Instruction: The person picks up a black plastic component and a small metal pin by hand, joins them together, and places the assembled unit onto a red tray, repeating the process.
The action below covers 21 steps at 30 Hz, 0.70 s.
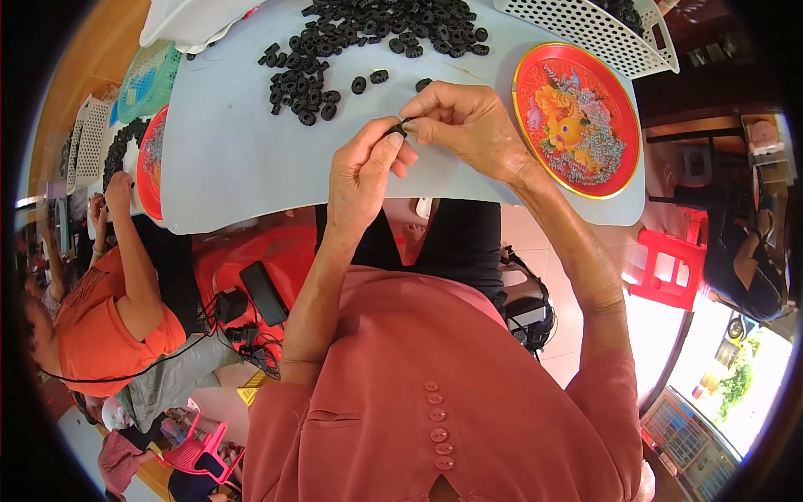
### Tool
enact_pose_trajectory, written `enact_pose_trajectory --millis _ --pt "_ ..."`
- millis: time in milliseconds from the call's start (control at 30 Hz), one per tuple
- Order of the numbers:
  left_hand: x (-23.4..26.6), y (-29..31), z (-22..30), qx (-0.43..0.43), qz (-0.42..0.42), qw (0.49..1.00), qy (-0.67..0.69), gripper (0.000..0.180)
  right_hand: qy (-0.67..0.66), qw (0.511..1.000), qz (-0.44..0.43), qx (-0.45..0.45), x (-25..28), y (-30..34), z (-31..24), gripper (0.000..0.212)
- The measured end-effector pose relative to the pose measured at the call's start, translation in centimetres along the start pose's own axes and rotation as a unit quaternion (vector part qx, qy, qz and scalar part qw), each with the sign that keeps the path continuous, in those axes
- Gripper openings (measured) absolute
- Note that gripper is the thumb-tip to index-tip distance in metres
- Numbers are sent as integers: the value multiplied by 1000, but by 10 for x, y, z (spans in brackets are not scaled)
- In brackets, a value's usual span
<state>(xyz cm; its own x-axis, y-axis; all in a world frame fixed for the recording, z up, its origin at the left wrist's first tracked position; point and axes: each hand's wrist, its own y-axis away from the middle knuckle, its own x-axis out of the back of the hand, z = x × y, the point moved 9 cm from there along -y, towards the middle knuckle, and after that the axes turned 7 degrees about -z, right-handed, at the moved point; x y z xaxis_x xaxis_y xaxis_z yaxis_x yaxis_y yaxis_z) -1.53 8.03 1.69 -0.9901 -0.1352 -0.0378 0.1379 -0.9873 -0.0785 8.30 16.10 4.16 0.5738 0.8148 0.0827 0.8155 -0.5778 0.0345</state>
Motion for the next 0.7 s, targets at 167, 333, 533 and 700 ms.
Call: enact_pose_trajectory --millis 167,333,533,700 --pt "-2 -2 0 2 -8 999 -40 26 52 998 -16 -2 6 -2 -3 10" --pt "-5 -1 -2 -5 -6 998 -59 26 84 996 -16 11 6 0 -8 12" --pt "-4 -1 1 -13 -7 998 -62 26 47 999 -7 5 5 1 -5 13" --pt "-4 -1 0 -20 -4 997 -75 25 129 991 1 21 5 3 -8 15"
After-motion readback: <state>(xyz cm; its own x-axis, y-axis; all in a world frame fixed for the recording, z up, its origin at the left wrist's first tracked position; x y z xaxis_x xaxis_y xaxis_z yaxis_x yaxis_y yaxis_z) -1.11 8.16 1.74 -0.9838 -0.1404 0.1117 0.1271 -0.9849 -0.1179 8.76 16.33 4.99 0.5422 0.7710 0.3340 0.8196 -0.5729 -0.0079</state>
